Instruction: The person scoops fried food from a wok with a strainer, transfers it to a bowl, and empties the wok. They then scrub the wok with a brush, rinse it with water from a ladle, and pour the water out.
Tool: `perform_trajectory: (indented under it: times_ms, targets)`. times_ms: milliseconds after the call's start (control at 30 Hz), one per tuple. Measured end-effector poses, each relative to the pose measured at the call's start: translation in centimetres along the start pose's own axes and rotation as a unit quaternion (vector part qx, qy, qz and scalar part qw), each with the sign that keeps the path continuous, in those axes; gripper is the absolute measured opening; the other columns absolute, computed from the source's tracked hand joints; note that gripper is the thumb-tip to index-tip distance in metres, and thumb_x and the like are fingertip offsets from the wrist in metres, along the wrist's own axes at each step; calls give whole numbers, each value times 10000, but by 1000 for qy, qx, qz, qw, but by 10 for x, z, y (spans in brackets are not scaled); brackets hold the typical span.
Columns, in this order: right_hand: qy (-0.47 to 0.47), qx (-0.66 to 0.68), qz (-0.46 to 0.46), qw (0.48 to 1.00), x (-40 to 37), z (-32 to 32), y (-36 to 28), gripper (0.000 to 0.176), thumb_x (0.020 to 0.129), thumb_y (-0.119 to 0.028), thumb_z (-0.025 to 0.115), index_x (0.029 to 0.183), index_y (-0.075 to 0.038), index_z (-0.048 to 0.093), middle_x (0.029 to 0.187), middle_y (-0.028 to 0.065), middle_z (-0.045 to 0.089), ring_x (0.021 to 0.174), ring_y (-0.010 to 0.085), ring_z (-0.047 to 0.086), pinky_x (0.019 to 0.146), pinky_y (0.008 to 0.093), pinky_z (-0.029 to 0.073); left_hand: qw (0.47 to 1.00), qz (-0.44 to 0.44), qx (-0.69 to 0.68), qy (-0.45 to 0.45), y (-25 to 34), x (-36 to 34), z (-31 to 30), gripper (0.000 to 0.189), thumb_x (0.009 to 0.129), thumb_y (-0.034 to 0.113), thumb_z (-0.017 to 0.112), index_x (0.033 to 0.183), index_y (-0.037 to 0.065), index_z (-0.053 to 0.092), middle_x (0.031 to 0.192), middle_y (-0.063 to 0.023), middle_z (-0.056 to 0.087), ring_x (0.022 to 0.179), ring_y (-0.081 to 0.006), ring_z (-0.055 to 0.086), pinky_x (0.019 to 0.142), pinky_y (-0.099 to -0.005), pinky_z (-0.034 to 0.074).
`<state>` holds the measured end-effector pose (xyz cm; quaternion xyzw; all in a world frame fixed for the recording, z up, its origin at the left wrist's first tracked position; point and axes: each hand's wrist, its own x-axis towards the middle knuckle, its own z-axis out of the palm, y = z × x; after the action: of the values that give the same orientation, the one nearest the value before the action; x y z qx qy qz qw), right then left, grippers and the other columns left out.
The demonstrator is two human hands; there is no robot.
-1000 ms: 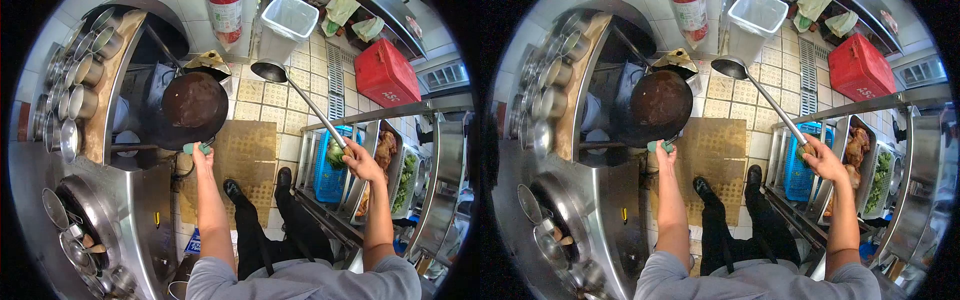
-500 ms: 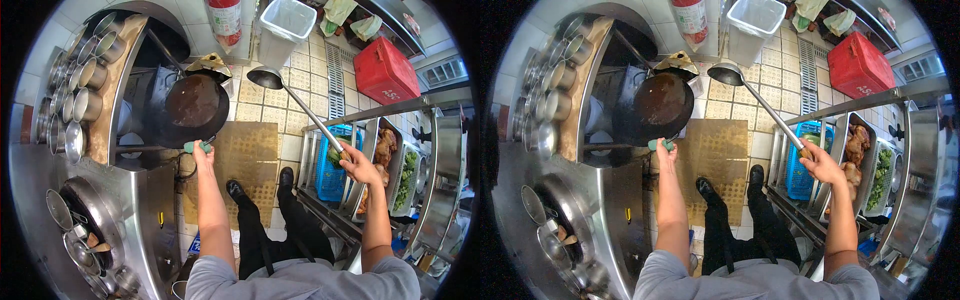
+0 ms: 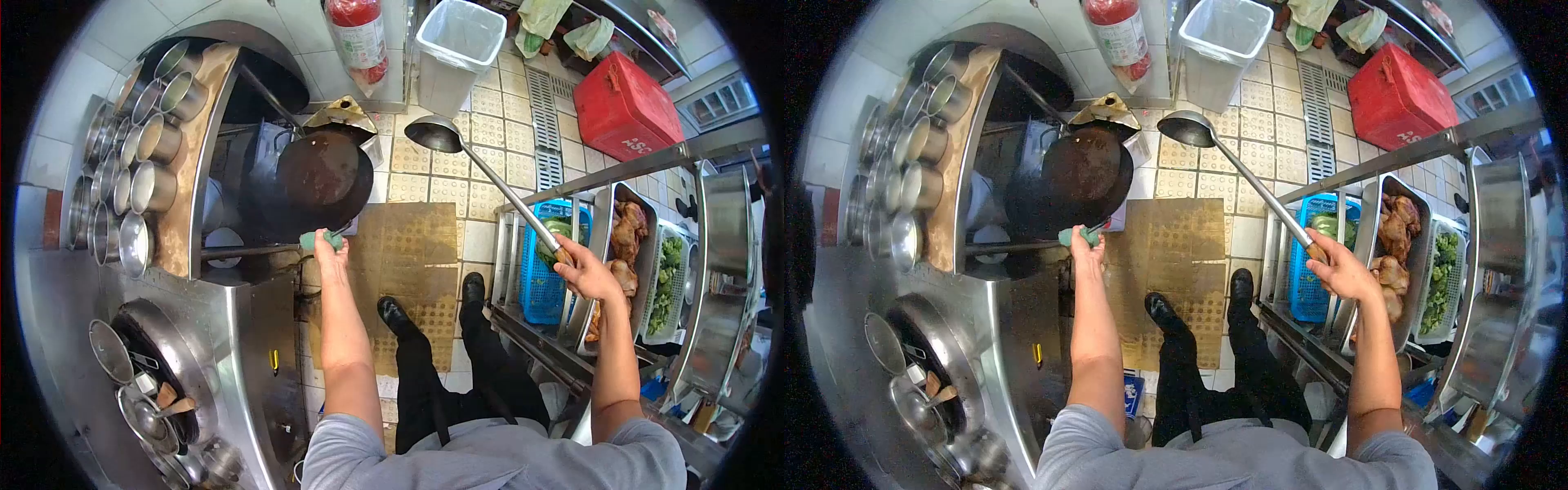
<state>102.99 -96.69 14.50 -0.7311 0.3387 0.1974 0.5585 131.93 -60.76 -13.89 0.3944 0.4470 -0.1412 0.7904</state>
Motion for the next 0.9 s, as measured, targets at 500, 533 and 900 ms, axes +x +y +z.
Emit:
perform_trajectory:
  times_ms: [500, 533, 900]
  targets:
    - [-6, 24, 12, 1000, -9, -7, 14, 567, 849, -60, 531, 1359, -124, 292, 589, -20, 400, 409, 84, 371, 357, 244, 310, 999, 0, 31, 14, 20, -2, 20, 228, 704, 262, 600, 855, 135, 485, 817, -29, 509, 671, -184, 498, 490, -304, 427]
    - [-5, 20, 13, 1000, -11, -7, 15, 568, 849, -59, 530, 1359, -123, 290, 588, -20, 401, 408, 84, 370, 355, 244, 309, 999, 1, 33, 14, 22, -2, 21, 228, 704, 262, 600, 855, 135, 485, 817, -29, 509, 671, -184, 498, 490, -304, 427]
    - [-4, 42, 8, 999, -14, -7, 18, 564, 854, -18, 506, 1362, -105, 277, 559, -22, 373, 376, 84, 339, 331, 246, 283, 998, 21, 41, 44, 40, -18, 54, 252, 733, 280, 607, 889, 127, 481, 802, -49, 497, 634, -184, 492, 503, -296, 444]
